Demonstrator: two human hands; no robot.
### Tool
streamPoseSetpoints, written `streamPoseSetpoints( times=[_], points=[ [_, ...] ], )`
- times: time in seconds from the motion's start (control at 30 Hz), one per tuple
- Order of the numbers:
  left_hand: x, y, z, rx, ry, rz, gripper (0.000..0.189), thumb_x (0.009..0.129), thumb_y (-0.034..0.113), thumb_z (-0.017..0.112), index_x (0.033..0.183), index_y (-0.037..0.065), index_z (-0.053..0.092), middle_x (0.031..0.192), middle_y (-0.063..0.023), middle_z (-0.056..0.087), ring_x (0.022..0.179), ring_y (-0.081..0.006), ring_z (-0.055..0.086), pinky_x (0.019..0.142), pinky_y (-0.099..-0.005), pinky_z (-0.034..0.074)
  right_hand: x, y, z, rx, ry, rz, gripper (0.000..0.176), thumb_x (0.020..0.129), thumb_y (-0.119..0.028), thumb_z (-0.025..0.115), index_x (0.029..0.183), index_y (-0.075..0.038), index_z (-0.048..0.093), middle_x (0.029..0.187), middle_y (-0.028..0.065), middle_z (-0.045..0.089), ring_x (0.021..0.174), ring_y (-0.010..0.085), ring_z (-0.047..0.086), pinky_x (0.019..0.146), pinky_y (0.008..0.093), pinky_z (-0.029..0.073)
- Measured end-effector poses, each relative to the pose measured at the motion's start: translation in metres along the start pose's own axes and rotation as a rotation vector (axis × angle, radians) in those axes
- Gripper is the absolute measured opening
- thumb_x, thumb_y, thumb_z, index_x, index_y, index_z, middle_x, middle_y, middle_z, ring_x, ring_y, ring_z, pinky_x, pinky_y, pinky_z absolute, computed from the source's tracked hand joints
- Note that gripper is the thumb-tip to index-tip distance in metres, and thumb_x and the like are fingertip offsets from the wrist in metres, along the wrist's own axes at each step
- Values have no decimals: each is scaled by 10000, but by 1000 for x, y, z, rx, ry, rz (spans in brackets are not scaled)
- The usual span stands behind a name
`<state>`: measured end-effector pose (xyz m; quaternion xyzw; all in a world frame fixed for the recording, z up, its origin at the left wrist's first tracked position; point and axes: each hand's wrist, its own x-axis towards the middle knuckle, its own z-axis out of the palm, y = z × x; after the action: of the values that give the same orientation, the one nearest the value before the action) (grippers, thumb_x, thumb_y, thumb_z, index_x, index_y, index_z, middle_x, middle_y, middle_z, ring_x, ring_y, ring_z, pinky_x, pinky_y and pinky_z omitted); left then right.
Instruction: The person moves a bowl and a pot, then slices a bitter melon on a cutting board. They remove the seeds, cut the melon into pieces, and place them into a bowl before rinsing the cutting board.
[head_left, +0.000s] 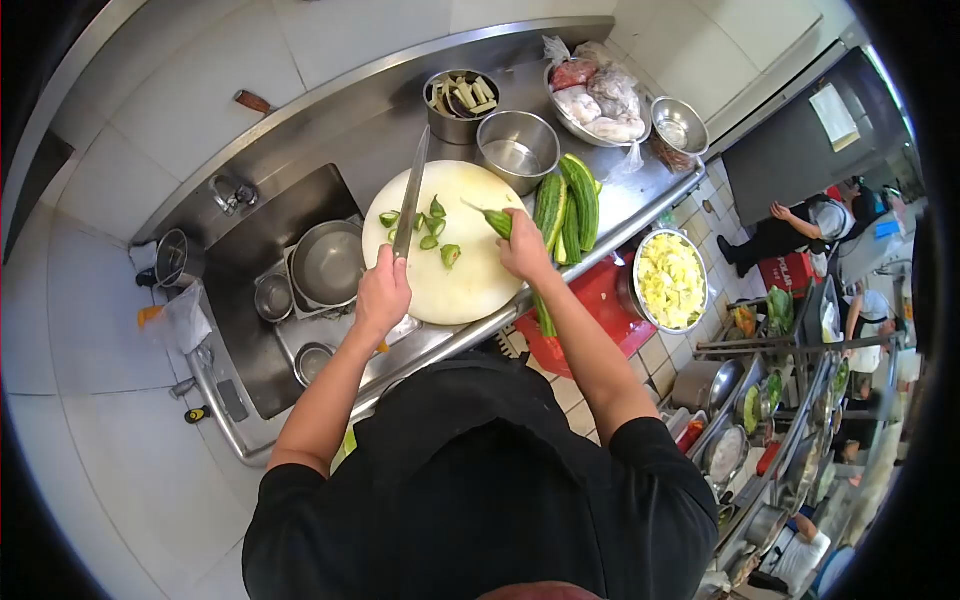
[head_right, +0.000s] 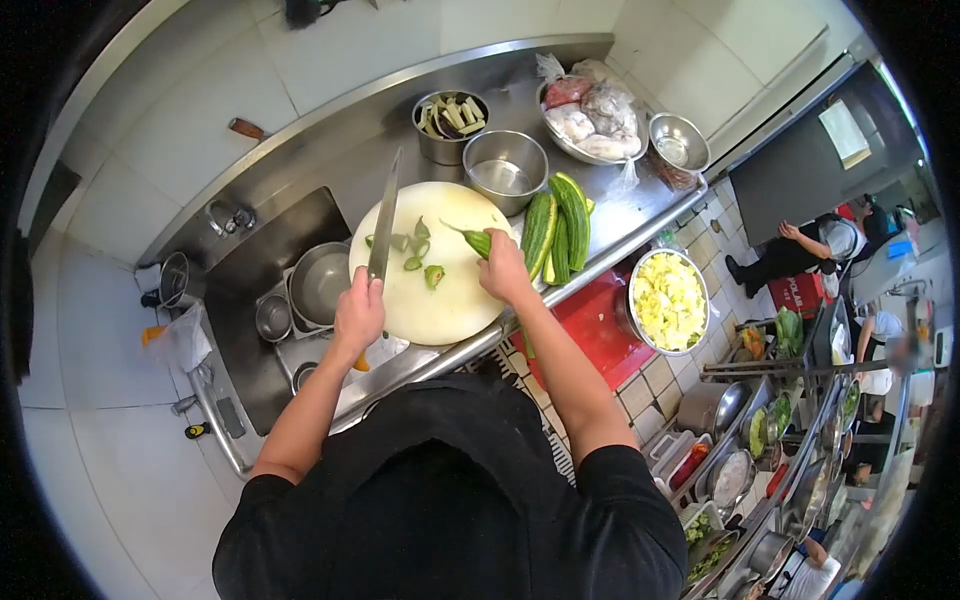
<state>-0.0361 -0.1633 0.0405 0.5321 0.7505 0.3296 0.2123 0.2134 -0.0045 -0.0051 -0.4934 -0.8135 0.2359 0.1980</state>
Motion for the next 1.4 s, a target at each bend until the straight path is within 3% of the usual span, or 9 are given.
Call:
streamPoseSetpoints(
  times=[0.07,0.17,0.27,0.47,0.7,1.0,1.2,1.33,1.4],
  points=[
    [-10,-10,6,23,-16,-12,220,1042,231,490,1148,39,488,772,-308,661,772,-531,650,706,-638,479,-10,7,14,-113,39,-42,645,848,-137,738,1406,26,457,1363,216,556,1193,434,547,1022,514,446],
    [-32,-13,14,96,-113,-12,226,1040,240,488,1155,46,486,800,-309,668,789,-530,653,717,-638,485,-23,-9,20,-419,156,50,785,840,-145,738,1512,-21,352,1383,231,511,1249,453,514,1006,562,442],
    [-55,-16,20,145,-243,7,235,1037,245,481,1153,42,499,824,-309,676,795,-534,653,729,-632,497,-24,-25,10,-448,-243,355,964,807,-142,738,1588,-23,186,1454,249,407,1272,489,483,995,606,452],
    [-81,-47,6,355,-514,-53,233,1025,227,469,1158,42,518,906,-319,687,868,-517,667,810,-621,505,-24,14,9,-400,-221,297,864,815,-169,687,1542,-23,244,1371,258,404,1187,441,562,945,545,531],
    [-53,26,4,308,-464,-125,237,1018,223,475,1146,27,516,948,-312,696,919,-510,677,823,-603,514,-21,0,3,-541,-479,166,773,827,-173,679,1485,-24,302,1307,228,441,1157,414,592,933,528,537],
    [-39,50,39,338,-512,-103,233,964,144,505,1146,-1,506,977,-326,701,953,-483,699,827,-579,534,-31,-10,12,-545,-445,237,783,836,-193,687,1500,-42,300,1311,210,442,1160,409,586,923,521,533],
    [-18,15,76,391,-600,-108,297,906,113,528,1176,-8,508,1000,-326,701,971,-478,701,848,-562,542,-34,-5,-3,-394,-484,198,814,793,-133,681,1490,2,282,1316,249,447,1158,469,581,951,562,516],
    [-8,13,62,378,-587,-152,308,917,117,512,1198,-10,512,1020,-326,700,993,-478,698,873,-559,538,-28,-16,-57,34,-310,97,827,781,-13,658,1498,32,248,1424,345,457,1320,472,514,1101,472,441],
    [-6,8,58,376,-557,-175,305,923,119,503,1199,-10,517,1030,-326,701,1008,-478,695,889,-562,534,-23,-45,-110,229,-81,-178,887,806,-4,659,1557,-2,187,1423,315,472,1323,436,530,1115,452,425]
  ],
)
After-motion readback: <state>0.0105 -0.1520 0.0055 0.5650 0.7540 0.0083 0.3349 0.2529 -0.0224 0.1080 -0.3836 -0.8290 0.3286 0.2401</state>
